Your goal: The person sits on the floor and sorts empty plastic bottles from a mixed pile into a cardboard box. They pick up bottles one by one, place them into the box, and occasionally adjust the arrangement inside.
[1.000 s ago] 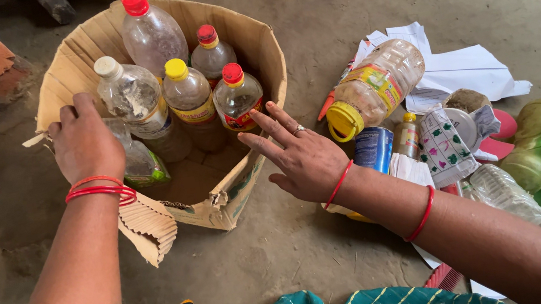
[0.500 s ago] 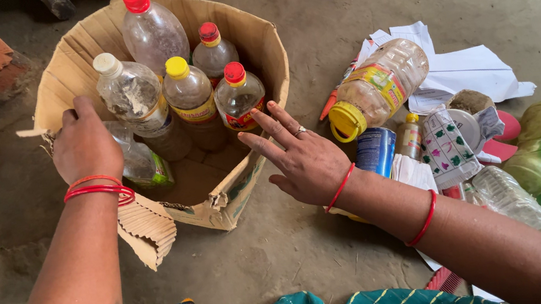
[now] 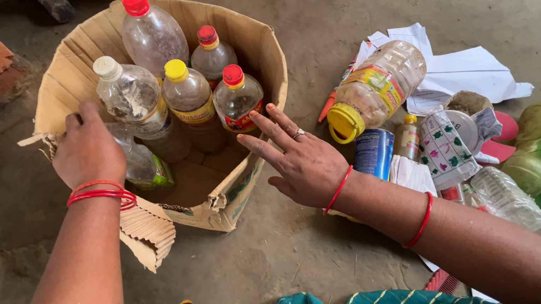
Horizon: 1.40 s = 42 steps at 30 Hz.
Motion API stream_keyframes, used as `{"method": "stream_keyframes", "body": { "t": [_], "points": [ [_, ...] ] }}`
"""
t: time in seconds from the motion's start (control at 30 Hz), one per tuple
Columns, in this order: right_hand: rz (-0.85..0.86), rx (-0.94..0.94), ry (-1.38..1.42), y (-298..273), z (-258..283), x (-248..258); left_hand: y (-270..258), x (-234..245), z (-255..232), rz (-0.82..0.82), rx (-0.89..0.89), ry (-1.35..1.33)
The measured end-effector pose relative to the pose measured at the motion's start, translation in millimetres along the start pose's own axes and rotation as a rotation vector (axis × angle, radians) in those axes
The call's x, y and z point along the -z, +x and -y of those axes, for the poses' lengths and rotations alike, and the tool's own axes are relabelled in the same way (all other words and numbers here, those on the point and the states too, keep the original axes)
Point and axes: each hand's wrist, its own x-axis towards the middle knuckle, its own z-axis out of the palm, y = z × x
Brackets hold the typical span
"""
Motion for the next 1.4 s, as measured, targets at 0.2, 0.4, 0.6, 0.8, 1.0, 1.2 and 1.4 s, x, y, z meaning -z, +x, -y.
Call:
{"method": "stream_keyframes", "body": {
  "t": [0.2,0.4,0.6,0.8,1.0,1.2,1.4],
  "points": [
    [-0.007,0.003,-0.004,-0.4,0.1,0.1,-2.7,6.6,-2.1,0.01,-0.01,-0.014],
    [0.001,-0.003,-0.007,-0.3,0.2,-0.6,-5.0,14.3,-9.7,0.034,-0.016,0.008],
    [-0.005,-0.002,-0.016,-0.6,-0.1,-2.3,-6.6,19.2,-13.3,0.042,-0.022,0.039],
    [0.0,-0.003,-0.02,0.0,0.4,-1.7,-8.0,22.5,-16.4,0.071,-0.008,0.037],
    [0.006,-0.007,-0.022,0.4,1.4,-0.7,-9.5,26.2,-16.2,0.072,-0.015,0.034],
    [0.008,-0.009,-0.028,0.1,1.8,-0.2,-10.1,29.6,-21.1,0.023,-0.036,0.05],
    [-0.006,-0.003,-0.032,-0.7,1.9,-0.7,-10.4,29.9,-21.1,-0.004,-0.046,0.054]
  ]
}}
